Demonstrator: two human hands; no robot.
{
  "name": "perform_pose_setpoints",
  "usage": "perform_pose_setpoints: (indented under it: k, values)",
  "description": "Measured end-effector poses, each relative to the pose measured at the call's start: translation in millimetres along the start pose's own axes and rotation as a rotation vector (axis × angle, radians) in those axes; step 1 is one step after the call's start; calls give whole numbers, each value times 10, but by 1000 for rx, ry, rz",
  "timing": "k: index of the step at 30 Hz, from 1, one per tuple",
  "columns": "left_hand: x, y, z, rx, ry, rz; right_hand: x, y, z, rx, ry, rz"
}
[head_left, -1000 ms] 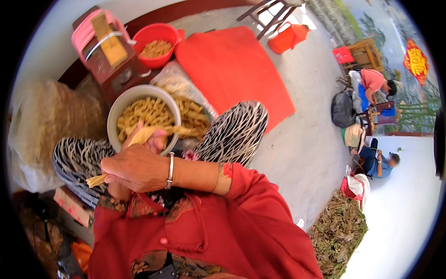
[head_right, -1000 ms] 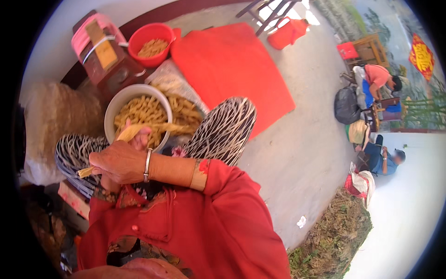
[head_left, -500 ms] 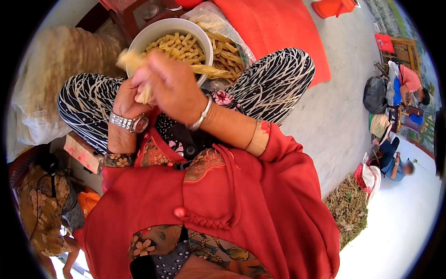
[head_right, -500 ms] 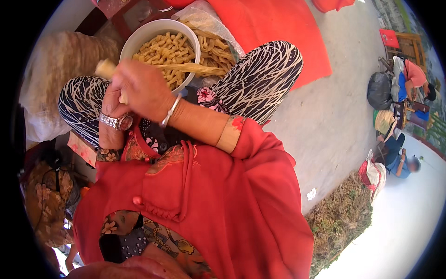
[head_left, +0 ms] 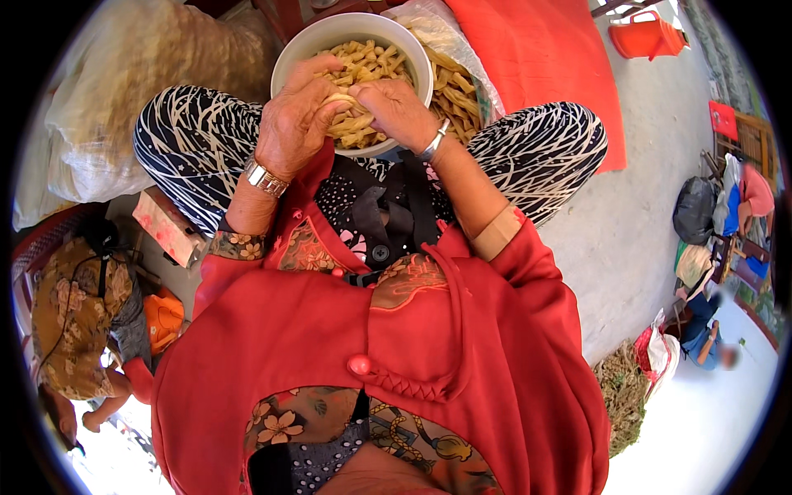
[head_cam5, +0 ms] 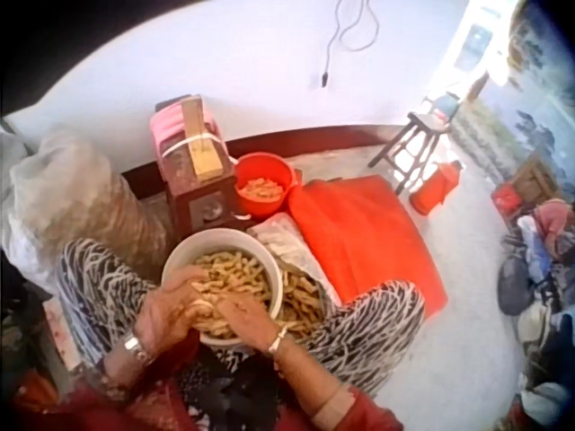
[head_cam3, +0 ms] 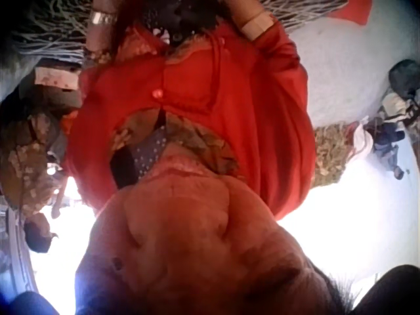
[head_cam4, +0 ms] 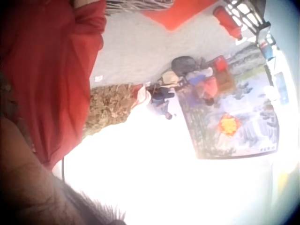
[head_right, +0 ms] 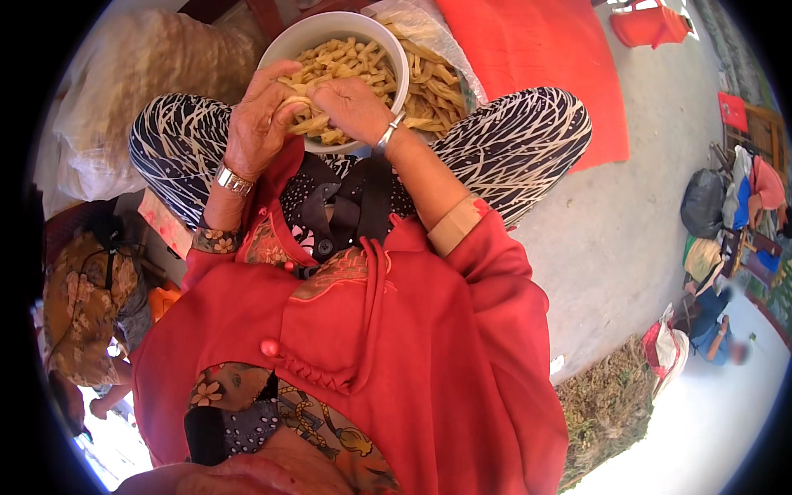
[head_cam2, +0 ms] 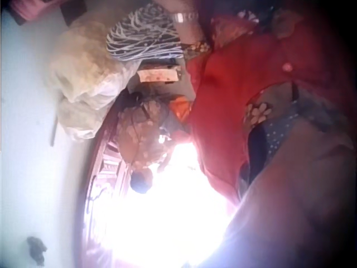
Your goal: The person stretches long strands of dough using a wooden frame with pegs and then braids or twists the strands into knotted shapes, placing them into a bowl.
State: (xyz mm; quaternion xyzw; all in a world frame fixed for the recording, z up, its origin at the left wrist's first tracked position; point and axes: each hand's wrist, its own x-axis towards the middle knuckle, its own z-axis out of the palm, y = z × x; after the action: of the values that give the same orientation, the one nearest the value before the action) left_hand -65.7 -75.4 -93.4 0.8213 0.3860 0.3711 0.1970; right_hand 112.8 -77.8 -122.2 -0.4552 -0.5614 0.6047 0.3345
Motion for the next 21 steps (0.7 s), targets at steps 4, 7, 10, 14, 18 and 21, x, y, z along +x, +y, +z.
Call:
perform_pose_setpoints:
  k: [4, 7, 10, 14, 18, 21]
  values:
    - [-113, -34, 78, -359, -144, -334, -69, 17, -92, 24, -119, 116]
    - [-115, -83, 175, -835, -49, -560, -160, -78, -27, 11, 6, -52]
    - [-13, -3, 201, -1319, -28, -664, -191, 2, -19, -17, 53, -153]
    - [-22, 34, 277, -1084, -64, -698, -240, 64, -68, 129, 16, -35]
    - [-89, -1, 427, -800, -87, -493, -281, 172, -15, 411, 46, 96]
    - [-75, 10, 403, -443, -85, -279, -272, 190, -20, 490, 63, 89]
